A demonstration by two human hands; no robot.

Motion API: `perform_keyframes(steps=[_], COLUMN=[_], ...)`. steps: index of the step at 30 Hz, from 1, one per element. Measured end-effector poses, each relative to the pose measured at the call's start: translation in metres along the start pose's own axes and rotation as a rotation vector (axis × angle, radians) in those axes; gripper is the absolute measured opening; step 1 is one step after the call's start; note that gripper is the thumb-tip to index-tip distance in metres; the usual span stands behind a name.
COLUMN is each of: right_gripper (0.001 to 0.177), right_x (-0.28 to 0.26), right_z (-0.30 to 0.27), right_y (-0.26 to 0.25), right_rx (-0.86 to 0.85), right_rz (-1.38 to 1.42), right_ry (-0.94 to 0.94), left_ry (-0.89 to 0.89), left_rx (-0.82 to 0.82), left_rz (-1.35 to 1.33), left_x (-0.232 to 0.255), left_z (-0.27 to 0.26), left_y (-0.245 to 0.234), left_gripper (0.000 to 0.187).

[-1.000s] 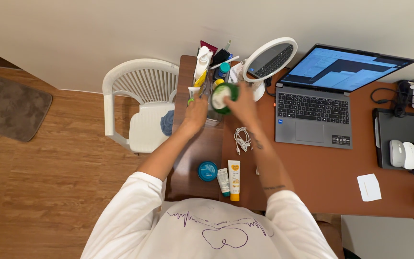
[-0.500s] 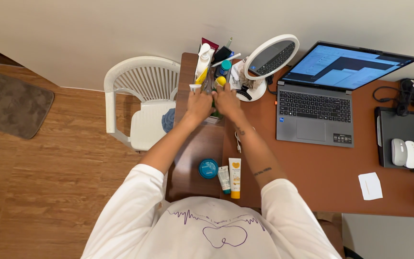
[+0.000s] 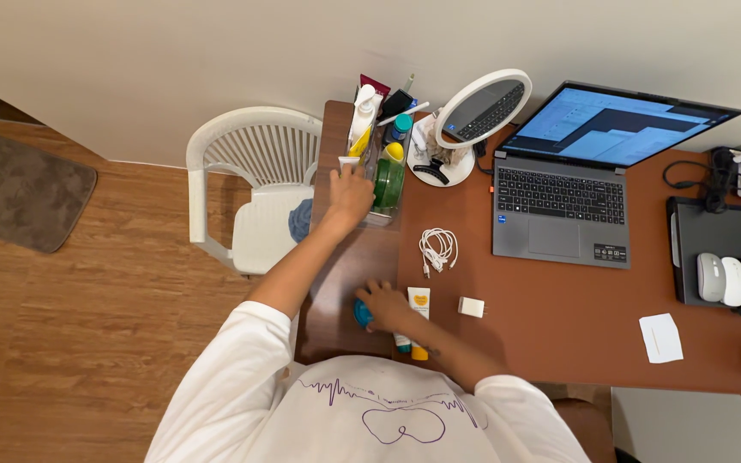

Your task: Organizing and tidying up various electronic items, cables, and personal care products on a desk.

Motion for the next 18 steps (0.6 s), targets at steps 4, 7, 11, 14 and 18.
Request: perform_keyframes(steps=[4, 7, 11, 14, 18], right_gripper=[0.096, 0.098, 0.065, 0.059, 0.067], right_x=[-0.008, -0.004, 0.03, 0.056, 0.104], right_z=[-0.012, -0.013, 0.012, 0.023, 0.041], right_y=[0.0, 0.004, 0.002, -0.048, -0.119], right_rx=[-0.105, -0.099, -0.014, 0.114, 0.496], right_rz=[0.104, 0.143, 0.337, 0.504, 0.548], right_ry=[0.016, -0.064, -0.118, -0.101, 0.002], left_ry=[-0.007, -0.014, -0.02, -0.023, -0.022], left_rx=[-0.03, -0.009, 0.008, 0.01, 0.044], left_rz=[-0.016, -0.023, -0.024, -0.01, -0.007], left_x=[-0.002, -0.002, -0.001, -0.001, -0.002], left_z=[-0.001, -0.003, -0.005, -0.006, -0.005], left_y=[0.012, 0.008, 0.003, 0.004, 0.012], left_gripper=[0.025, 0.023, 0.022, 0.022, 0.017])
Point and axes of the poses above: each hand's wrist, its own z-axis towards the middle knuckle, its own y-axis out of the palm, x = y × z, the point moved 2 cm from there along z, towards the middle knuckle, and after that the axes turned 4 degrees about x, right-handed, at the moved point
